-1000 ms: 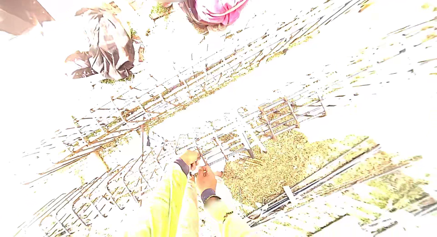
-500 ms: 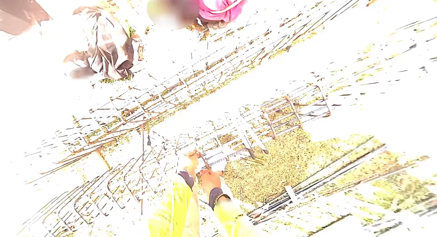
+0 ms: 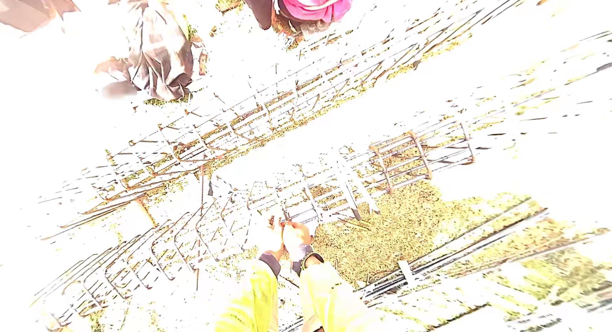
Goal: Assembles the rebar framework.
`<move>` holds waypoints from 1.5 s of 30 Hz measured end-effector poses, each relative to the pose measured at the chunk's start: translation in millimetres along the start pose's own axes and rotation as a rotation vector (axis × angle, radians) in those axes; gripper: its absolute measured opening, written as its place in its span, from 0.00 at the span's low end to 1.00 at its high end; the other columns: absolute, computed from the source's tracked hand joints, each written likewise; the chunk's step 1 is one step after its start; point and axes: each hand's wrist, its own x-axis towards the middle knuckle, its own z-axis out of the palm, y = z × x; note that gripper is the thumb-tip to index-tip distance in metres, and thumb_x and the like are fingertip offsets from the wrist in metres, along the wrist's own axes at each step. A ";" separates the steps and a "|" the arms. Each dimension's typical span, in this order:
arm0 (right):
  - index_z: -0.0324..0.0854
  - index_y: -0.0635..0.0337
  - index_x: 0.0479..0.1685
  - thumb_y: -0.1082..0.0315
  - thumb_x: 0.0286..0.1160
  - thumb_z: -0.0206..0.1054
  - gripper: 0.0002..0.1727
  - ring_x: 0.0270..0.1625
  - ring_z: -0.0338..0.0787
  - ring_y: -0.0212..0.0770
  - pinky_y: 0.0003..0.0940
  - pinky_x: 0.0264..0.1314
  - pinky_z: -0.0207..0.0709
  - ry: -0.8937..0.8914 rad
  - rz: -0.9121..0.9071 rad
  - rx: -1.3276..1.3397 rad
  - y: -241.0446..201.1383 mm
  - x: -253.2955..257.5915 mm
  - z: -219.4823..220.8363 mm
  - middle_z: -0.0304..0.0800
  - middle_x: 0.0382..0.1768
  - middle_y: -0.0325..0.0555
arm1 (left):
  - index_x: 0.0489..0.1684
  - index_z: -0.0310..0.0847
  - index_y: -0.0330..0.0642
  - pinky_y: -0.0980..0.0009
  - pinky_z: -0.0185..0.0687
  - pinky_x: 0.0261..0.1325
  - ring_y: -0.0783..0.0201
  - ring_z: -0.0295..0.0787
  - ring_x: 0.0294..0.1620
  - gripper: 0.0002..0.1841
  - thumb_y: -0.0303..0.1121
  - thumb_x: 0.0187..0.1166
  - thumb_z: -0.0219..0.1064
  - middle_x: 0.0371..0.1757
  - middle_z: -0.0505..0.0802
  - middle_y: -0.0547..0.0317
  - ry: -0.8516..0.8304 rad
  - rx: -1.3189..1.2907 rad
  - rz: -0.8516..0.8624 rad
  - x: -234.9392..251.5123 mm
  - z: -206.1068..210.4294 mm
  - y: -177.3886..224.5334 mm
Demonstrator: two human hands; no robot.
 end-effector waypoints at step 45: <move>0.67 0.51 0.89 0.59 0.76 0.69 0.37 0.92 0.60 0.50 0.50 0.94 0.52 -0.227 -0.681 -1.146 -16.9 50.5 -54.3 0.63 0.90 0.49 | 0.51 0.92 0.40 0.58 0.77 0.75 0.56 0.88 0.64 0.14 0.39 0.81 0.67 0.56 0.94 0.49 -0.110 0.271 0.057 7.6 2.9 -3.2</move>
